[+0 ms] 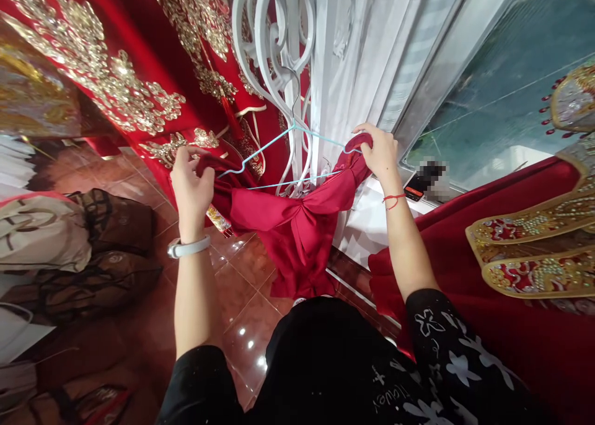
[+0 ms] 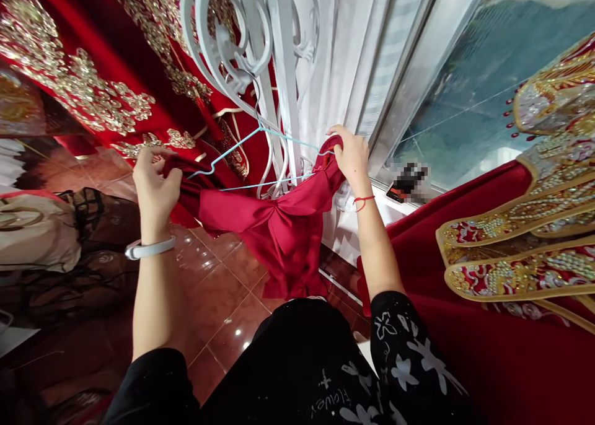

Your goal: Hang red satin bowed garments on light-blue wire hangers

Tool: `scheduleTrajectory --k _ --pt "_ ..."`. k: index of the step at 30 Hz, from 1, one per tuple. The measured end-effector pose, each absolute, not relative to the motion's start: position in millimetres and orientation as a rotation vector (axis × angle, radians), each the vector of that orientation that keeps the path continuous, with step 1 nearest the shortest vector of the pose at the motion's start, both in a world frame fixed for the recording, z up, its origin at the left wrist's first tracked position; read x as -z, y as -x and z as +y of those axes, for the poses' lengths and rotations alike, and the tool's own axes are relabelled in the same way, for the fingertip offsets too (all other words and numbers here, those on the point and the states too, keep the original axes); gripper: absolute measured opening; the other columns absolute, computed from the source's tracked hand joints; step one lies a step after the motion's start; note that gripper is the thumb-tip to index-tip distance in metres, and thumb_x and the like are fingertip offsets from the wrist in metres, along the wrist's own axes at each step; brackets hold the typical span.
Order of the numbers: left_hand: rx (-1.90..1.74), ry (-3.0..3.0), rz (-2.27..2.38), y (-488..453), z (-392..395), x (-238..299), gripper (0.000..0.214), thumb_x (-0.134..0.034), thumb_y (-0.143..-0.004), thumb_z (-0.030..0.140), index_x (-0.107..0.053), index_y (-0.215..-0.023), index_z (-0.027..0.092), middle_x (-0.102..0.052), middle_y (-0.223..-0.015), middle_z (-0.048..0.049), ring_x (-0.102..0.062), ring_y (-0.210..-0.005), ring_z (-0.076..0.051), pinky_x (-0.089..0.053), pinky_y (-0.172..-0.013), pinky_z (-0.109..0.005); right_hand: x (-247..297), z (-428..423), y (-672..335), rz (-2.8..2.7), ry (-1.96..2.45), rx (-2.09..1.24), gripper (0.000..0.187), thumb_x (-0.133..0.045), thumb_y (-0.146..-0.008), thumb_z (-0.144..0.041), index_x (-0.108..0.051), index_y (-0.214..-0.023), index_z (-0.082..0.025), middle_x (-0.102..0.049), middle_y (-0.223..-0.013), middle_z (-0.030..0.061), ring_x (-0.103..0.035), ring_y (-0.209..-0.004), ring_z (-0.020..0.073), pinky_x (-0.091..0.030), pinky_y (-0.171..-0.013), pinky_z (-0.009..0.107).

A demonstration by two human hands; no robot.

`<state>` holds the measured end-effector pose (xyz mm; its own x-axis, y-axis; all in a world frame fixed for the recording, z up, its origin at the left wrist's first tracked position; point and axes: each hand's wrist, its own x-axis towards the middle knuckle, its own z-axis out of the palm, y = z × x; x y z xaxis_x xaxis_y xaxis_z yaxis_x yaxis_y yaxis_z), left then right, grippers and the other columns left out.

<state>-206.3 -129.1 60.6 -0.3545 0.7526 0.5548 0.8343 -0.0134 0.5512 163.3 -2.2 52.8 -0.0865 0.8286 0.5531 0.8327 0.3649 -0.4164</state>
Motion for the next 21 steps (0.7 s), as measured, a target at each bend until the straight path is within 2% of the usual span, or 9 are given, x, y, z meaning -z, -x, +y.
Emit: scheduleTrajectory --k 3,7,11,14,17,21 --pt "1.692 1.503 -2.057 211 -131 -48 0.032 -0.05 -0.082 -0.003 -0.058 -0.108 0.013 -0.069 -0.096 -0.002 -0.069 -0.086 -0.013 -0.059 -0.088 -0.028 -43 4 -169 -1.76 1.422 -0.093 0.05 -0.045 -0.083 -0.007 -0.077 -0.114 -0.029 -0.081 -0.117 0.0004 -0.071 -0.114 0.0249 -0.055 -0.106 0.041" --pt "1.831 1.16 -2.036 200 -141 -32 0.027 -0.047 -0.082 -0.003 -0.056 -0.1 0.015 -0.068 -0.102 -0.0047 -0.071 -0.101 -0.015 -0.058 -0.098 -0.03 -17 8 -168 -1.537 1.387 -0.248 0.037 -0.045 -0.077 -0.007 -0.079 -0.09 -0.017 -0.083 -0.104 0.0081 -0.074 -0.103 0.0222 -0.056 -0.103 0.037" --pt "1.876 1.08 -2.0 197 -153 -22 0.025 -0.046 -0.081 0.0 -0.063 -0.096 0.012 -0.07 -0.098 -0.008 -0.07 -0.096 -0.018 -0.058 -0.094 -0.033 7 5 -171 -1.328 1.373 -0.305 0.032 -0.052 -0.078 -0.013 -0.08 -0.092 -0.012 -0.083 -0.1 0.0132 -0.076 -0.095 0.0232 -0.058 -0.093 0.036" --pt "1.832 1.012 -2.052 200 -163 -4 0.025 -0.046 -0.08 0.002 -0.064 -0.095 0.012 -0.072 -0.1 -0.0096 -0.071 -0.098 -0.02 -0.058 -0.098 -0.036 26 -7 -175 -1.265 1.391 -0.328 0.031 -0.054 -0.077 -0.016 -0.08 -0.092 -0.012 -0.083 -0.098 0.0136 -0.077 -0.094 0.0238 -0.059 -0.092 0.036" --pt "1.804 1.042 -2.18 198 -175 22 0.025 -0.048 -0.081 0.005 -0.065 -0.096 0.015 -0.075 -0.104 -0.01 -0.074 -0.101 -0.023 -0.058 -0.098 -0.038 52 -23 -177 -1.237 1.477 -0.36 0.024 -0.058 -0.075 -0.019 -0.079 -0.083 -0.014 -0.082 -0.091 0.0136 -0.077 -0.09 0.0264 -0.059 -0.093 0.04" --pt "1.793 1.163 -2.315 186 -189 51 0.028 -0.053 -0.079 0.011 -0.071 -0.099 0.014 -0.078 -0.103 -0.0117 -0.075 -0.101 -0.027 -0.059 -0.099 -0.043 87 -38 -182 -1.326 1.544 -0.474 0.011 -0.063 -0.074 -0.025 -0.071 -0.069 -0.019 -0.079 -0.078 0.0109 -0.073 -0.078 0.027 -0.059 -0.084 0.041"
